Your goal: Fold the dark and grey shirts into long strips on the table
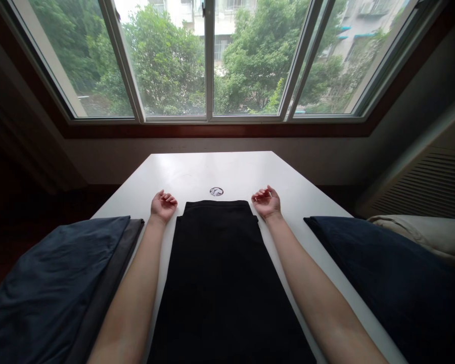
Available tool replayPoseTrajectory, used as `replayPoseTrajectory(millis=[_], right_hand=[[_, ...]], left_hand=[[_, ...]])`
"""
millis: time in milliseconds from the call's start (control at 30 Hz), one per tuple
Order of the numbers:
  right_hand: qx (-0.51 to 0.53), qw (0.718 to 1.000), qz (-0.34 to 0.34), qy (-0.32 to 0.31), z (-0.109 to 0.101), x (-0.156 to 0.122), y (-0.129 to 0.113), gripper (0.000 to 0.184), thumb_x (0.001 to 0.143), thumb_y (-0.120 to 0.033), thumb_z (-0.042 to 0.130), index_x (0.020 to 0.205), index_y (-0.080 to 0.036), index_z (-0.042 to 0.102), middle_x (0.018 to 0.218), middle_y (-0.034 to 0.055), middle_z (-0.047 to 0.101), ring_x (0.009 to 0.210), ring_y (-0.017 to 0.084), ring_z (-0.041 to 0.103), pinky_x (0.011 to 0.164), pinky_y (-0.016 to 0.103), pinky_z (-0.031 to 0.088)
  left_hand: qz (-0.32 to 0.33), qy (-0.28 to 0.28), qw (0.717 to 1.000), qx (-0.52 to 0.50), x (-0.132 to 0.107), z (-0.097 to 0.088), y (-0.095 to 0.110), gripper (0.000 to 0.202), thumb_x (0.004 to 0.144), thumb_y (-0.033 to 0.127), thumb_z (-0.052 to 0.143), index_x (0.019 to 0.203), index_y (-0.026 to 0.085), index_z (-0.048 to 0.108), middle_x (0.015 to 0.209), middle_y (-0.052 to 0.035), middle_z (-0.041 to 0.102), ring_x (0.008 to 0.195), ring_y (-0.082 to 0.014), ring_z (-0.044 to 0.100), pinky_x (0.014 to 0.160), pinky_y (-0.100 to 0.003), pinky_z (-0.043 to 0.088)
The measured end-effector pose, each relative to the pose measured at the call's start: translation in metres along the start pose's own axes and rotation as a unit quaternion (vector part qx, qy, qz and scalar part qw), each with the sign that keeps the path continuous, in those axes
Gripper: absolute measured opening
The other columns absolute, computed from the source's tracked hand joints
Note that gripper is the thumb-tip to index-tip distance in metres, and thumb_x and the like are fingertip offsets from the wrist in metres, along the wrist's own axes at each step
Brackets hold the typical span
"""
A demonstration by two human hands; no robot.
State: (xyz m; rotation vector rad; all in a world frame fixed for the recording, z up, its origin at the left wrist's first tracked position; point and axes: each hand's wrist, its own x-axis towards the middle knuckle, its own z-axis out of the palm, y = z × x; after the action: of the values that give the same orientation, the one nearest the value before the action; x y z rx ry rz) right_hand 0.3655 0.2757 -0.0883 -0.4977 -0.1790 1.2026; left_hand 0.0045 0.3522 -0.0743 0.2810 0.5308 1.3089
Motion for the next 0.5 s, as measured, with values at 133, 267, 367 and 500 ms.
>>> replayPoseTrajectory(millis=[133,267,367,500], right_hand=[[0.0,1.0,-0.007,-0.016,-0.0002,-0.0008,-0.0001,0.033,0.084,-0.021,0.059,0.062,-0.021,0.034,0.05,-0.0104,0.038,0.043,0.004,0.039,0.046,0.017,0.041],[0.002,0.999,0.001,-0.036,0.0021,-0.0037,-0.0001,0.043,0.086,-0.021,0.058,0.059,-0.021,0.025,0.046,-0.0112,0.028,0.039,0.004,0.028,0.042,0.017,0.034],[0.008,0.999,0.007,-0.049,0.0034,-0.0055,0.0008,0.046,0.086,-0.018,0.057,0.058,-0.021,0.02,0.044,-0.0112,0.022,0.038,0.005,0.021,0.039,0.018,0.03],[0.015,0.999,0.012,-0.05,0.0033,-0.0051,0.002,0.05,0.085,-0.017,0.058,0.059,-0.021,0.016,0.043,-0.0112,0.02,0.037,0.005,0.018,0.037,0.019,0.028]], left_hand=[[0.008,-0.008,1.0,0.002,0.0027,-0.0019,0.0013,0.039,0.093,0.011,0.048,0.06,0.021,0.03,0.048,0.0102,0.029,0.036,-0.0041,0.03,0.041,-0.018,0.029],[0.037,-0.012,0.999,-0.008,0.0043,-0.0045,0.0052,0.046,0.092,0.008,0.052,0.059,0.021,0.024,0.044,0.0121,0.02,0.033,-0.0036,0.023,0.038,-0.018,0.024],[0.049,-0.013,0.998,-0.023,0.005,-0.0066,0.0077,0.046,0.094,0.008,0.048,0.058,0.021,0.023,0.042,0.0118,0.018,0.033,-0.004,0.021,0.037,-0.019,0.024],[0.053,-0.011,0.998,-0.046,0.0073,-0.01,0.009,0.044,0.096,0.008,0.043,0.059,0.021,0.024,0.041,0.0118,0.018,0.032,-0.0038,0.022,0.038,-0.019,0.024]])
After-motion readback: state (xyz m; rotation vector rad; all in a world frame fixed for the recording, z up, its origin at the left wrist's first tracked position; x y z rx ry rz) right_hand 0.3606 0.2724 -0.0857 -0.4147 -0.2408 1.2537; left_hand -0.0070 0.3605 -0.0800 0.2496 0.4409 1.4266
